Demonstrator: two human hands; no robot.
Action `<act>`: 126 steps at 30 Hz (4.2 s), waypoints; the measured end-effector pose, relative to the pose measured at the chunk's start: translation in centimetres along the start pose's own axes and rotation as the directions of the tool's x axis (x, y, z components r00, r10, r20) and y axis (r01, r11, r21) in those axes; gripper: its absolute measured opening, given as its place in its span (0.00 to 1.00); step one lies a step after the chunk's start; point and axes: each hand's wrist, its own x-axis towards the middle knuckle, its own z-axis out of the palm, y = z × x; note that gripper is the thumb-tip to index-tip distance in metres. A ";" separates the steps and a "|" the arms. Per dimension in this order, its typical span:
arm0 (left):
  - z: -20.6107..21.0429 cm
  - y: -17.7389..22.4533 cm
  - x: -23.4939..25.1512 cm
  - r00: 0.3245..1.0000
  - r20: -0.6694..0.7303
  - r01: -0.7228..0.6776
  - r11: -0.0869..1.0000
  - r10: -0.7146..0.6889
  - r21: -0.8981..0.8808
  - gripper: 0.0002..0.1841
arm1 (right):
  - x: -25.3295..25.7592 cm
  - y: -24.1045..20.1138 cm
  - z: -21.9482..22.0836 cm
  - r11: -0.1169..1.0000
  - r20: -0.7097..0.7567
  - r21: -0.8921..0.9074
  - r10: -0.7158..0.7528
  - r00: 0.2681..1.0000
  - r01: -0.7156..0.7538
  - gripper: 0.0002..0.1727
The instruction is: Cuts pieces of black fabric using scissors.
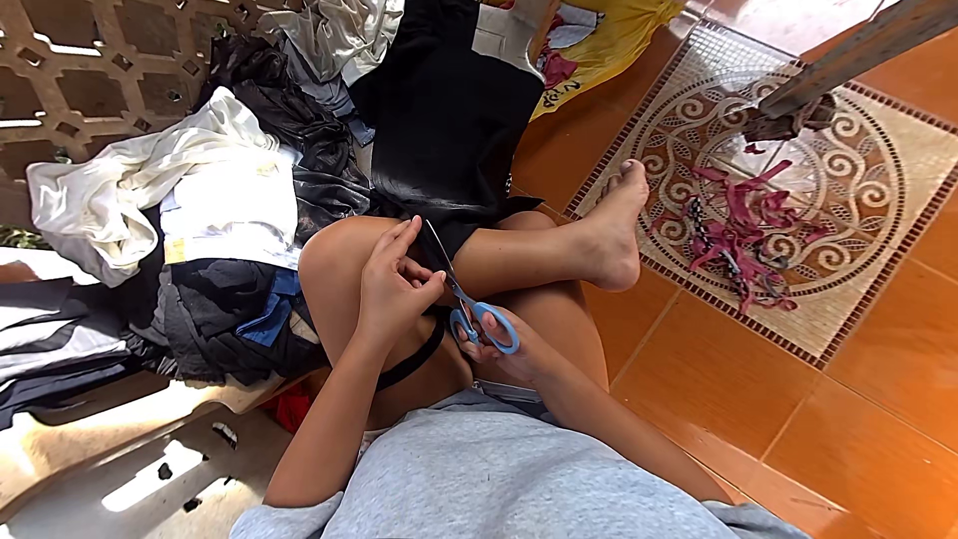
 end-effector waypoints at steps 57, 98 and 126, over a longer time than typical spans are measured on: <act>0.5 1.4 1.6 0.999 0.031 -0.032 0.999 0.033 -0.011 0.33 | 1.9 -0.4 -0.2 0.723 0.105 -0.522 -0.473 0.875 0.453 0.48; 0.4 0.0 1.3 0.999 0.023 -0.032 0.989 0.035 -0.141 0.37 | 4.7 0.9 2.0 0.567 -0.299 -0.784 -0.702 0.647 0.252 0.15; 0.1 -1.1 0.9 0.998 -0.003 -0.057 0.984 0.057 -0.167 0.35 | -4.7 -1.7 -3.6 0.893 -0.043 -0.416 0.170 0.985 -0.172 0.29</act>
